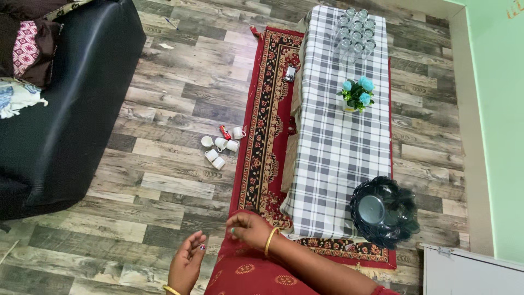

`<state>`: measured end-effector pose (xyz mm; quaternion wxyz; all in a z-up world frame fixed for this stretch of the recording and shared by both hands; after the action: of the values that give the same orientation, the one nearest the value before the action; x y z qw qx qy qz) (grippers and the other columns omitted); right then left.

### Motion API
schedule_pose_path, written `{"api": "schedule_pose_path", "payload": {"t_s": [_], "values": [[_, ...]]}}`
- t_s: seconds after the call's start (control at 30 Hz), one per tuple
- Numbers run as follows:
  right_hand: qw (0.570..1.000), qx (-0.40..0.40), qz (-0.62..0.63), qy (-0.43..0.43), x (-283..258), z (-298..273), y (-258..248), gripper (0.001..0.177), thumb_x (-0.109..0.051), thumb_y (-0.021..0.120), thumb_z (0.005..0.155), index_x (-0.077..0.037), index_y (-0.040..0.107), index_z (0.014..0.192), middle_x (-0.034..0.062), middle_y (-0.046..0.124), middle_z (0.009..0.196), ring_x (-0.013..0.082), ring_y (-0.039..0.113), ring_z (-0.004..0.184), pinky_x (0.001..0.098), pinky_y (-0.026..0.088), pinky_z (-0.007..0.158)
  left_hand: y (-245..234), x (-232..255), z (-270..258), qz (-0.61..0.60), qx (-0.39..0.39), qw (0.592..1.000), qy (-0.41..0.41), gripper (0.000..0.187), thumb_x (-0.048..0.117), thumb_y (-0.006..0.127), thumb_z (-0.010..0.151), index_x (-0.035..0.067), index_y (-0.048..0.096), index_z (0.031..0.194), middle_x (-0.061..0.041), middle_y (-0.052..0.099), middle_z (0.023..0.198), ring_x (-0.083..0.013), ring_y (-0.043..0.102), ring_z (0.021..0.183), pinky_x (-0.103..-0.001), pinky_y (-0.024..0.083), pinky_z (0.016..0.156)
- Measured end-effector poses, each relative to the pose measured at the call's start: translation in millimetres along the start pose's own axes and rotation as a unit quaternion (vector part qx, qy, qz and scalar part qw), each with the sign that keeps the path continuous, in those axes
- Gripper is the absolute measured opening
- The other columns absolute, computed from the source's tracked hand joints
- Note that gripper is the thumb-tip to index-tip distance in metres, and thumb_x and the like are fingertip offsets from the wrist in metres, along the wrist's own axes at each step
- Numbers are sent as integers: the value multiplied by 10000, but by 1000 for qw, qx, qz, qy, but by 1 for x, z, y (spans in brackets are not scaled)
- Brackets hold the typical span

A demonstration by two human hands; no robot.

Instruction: The person organizes a collection of small cups and large decorative bowls on a table by moving them into aligned rows and groupings.

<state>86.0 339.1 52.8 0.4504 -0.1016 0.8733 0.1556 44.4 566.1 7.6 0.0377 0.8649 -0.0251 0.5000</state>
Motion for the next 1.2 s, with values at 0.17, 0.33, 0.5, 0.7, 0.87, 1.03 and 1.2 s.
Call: {"api": "schedule_pose_path", "payload": {"t_s": [0.17, 0.33, 0.5, 0.7, 0.87, 1.03, 1.2], "values": [[996, 11, 28, 86, -16, 17, -9, 248, -75, 585, 976, -62, 634, 1219, 42, 747, 1077, 113, 696, 878, 263, 575, 749, -26, -12, 19, -38, 20, 998, -49, 501, 47, 594, 951, 25, 507, 1444, -141, 661, 1352, -189, 614, 1254, -316, 480, 1031], [996, 26, 41, 78, -33, 78, -29, 224, -81, 601, 980, -64, 629, 1201, 67, 743, 1091, 112, 702, 871, 250, 556, 714, -61, -14, 73, 14, 31, 998, -47, 511, 27, 572, 952, 10, 493, 1457, -163, 655, 1374, -220, 613, 1293, -336, 480, 1060], [998, 26, 43, 40, -88, 144, -54, 240, -75, 582, 976, -75, 625, 1212, 66, 741, 1088, 124, 708, 861, 248, 542, 699, -49, 63, 142, -18, -10, 1000, 19, 486, 7, 573, 947, -2, 502, 1428, -169, 657, 1353, -206, 619, 1251, -329, 484, 1044], [998, 26, 54, 7, -163, 204, -95, 257, -46, 580, 955, -70, 629, 1207, 37, 720, 1077, 105, 678, 846, 244, 534, 685, 15, 232, 218, 52, -54, 996, 46, 431, 21, 608, 934, 20, 568, 1363, -111, 719, 1263, -150, 680, 1143, -294, 539, 944], [998, 8, 52, -40, -202, 247, -116, 196, -37, 585, 986, -46, 636, 1175, 24, 717, 1094, 95, 669, 878, 242, 544, 702, 64, 309, 270, 90, -84, 986, 116, 429, 20, 610, 913, 39, 593, 1342, -86, 751, 1186, -131, 728, 1078, -268, 572, 928], [993, 14, 114, 12, -215, 255, -142, 252, -3, 527, 947, -64, 621, 1173, 34, 742, 1086, 121, 732, 937, 246, 574, 765, 86, 315, 283, 79, -127, 985, 90, 404, 18, 626, 910, 34, 607, 1314, -98, 743, 1147, -143, 736, 1014, -286, 608, 878], [990, 94, 82, 72, -224, 250, -165, 221, -51, 559, 974, -49, 639, 1180, 78, 747, 1081, 131, 688, 886, 263, 550, 739, 69, 327, 315, 103, -143, 980, 88, 398, 30, 600, 927, 24, 590, 1325, -99, 722, 1209, -146, 721, 1048, -284, 595, 881]]}}
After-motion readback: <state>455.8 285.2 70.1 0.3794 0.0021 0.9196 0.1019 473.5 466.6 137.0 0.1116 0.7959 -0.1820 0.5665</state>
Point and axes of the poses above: each hand's wrist, its own z-axis towards the middle knuckle, its own y-axis out of the palm, x = y × z, the point moved 7 cm from there along z, towards the middle knuckle
